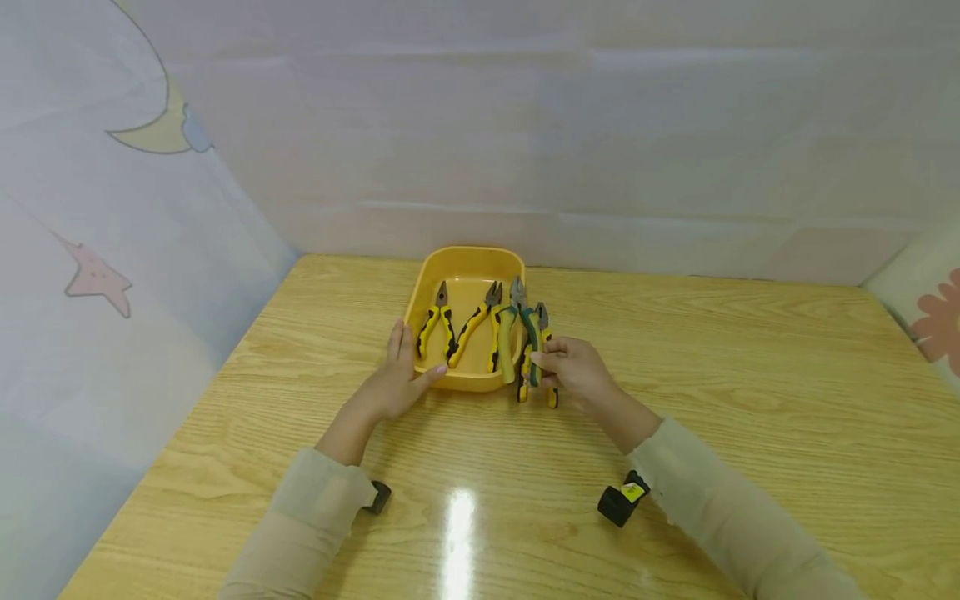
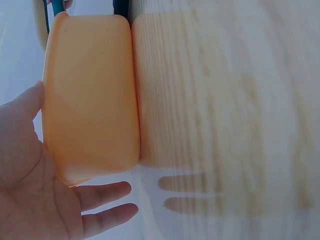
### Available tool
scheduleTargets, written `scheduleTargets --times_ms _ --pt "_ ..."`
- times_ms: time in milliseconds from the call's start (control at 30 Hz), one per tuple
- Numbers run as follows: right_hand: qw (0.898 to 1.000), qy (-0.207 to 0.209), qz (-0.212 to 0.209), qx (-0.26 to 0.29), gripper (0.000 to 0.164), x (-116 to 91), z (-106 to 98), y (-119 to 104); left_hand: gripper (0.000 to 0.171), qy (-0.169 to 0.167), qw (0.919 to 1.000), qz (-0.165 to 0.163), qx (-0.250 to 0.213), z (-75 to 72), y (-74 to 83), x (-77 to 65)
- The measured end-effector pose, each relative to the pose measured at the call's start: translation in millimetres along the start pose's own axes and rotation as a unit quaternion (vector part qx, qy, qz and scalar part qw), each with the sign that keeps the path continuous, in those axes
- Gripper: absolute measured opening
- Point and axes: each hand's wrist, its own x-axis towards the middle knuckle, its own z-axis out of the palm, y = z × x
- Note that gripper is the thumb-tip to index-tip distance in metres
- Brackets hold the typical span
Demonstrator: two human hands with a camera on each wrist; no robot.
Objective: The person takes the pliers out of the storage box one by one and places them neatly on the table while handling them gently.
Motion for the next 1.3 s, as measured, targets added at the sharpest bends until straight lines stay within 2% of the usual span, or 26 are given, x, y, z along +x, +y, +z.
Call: scheduleTargets --times_ms 133,300,600,867,1100,1300 --pt "1.0 0.002 0.001 0.003 0.021 -1.5 -3.3 0.7 0.093 0.0 1.0 -0.002 -0.001 -0.2 0.5 -0.1" --pt "1.0 0.007 -0.001 -0.007 0.027 -4.0 -9.0 2.1 0.091 -0.002 1.0 -0.006 0.0 -0.5 1.1 0.0" --pt "0.999 0.0 -0.003 0.045 0.024 -6.3 -15.3 5.9 0.091 -0.001 1.0 -0.008 0.003 -0.5 1.5 1.0" --pt "1.0 0.006 0.005 0.024 0.031 -9.3 -21.6 9.5 0.09 -0.003 1.0 -0.008 0.001 -0.7 1.9 -0.1" --pt "1.0 0.021 0.012 0.016 0.031 -11.9 -26.9 13.4 0.092 -0.001 1.0 -0.009 0.0 -0.4 1.9 -0.2" --pt "1.0 0.016 0.019 0.013 0.038 -13.5 -30.5 16.7 0.091 -0.006 0.9999 -0.01 0.0 0.0 1.5 0.0"
